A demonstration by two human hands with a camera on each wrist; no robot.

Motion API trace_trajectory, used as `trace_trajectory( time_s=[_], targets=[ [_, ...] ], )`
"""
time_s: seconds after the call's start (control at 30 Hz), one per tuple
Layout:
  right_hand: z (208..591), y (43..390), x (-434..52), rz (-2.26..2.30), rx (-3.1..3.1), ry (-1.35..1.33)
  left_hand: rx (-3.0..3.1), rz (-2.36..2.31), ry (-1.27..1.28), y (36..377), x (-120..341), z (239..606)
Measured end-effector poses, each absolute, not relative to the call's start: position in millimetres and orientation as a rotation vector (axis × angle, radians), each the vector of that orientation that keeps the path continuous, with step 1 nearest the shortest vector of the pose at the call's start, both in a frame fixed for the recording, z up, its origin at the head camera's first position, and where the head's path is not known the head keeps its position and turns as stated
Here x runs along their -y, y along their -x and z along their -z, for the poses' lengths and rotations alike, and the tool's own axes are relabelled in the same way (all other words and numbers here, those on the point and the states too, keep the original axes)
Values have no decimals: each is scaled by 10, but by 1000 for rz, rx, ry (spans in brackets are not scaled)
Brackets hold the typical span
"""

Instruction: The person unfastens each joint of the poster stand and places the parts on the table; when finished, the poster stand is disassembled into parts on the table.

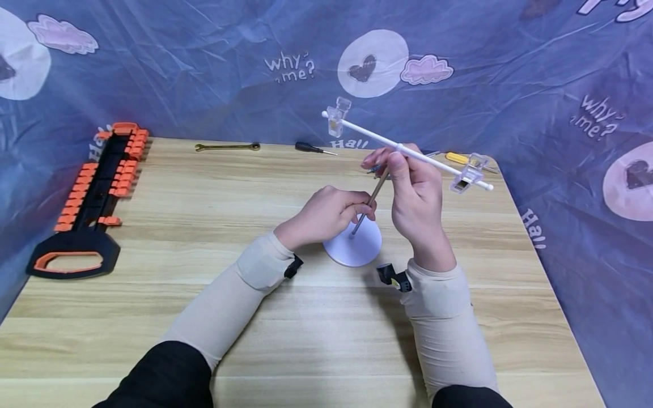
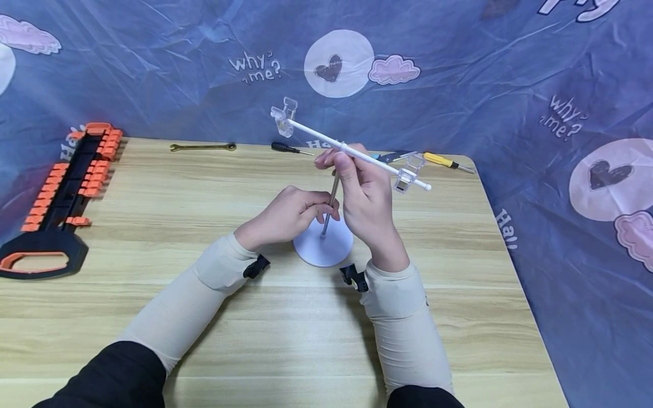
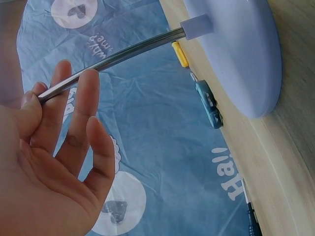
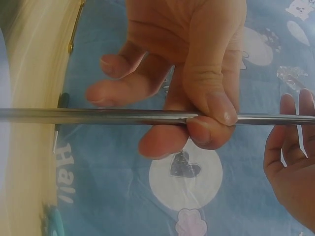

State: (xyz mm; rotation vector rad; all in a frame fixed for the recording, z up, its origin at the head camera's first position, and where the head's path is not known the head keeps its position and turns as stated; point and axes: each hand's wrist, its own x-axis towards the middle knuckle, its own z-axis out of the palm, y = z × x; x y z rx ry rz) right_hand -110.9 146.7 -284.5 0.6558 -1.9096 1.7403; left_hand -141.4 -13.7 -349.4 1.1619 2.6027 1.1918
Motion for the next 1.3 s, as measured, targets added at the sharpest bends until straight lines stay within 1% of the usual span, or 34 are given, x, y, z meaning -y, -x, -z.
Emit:
trace_trajectory(
  time_s=[0.27,1.0,1.3],
  targets=[
    [2842,1110,-1516,-1745,1918,-639,-2612,-1177,-1156,1409,129,3482],
    [2789,1195,-1914,-1811,1779,-527,-2556,-1220,-1153,1421,151,3491],
    [2768,1239,-2088,-1866,1708,-431,-2561,-1225,-1165,1437,168,3503]
  ],
)
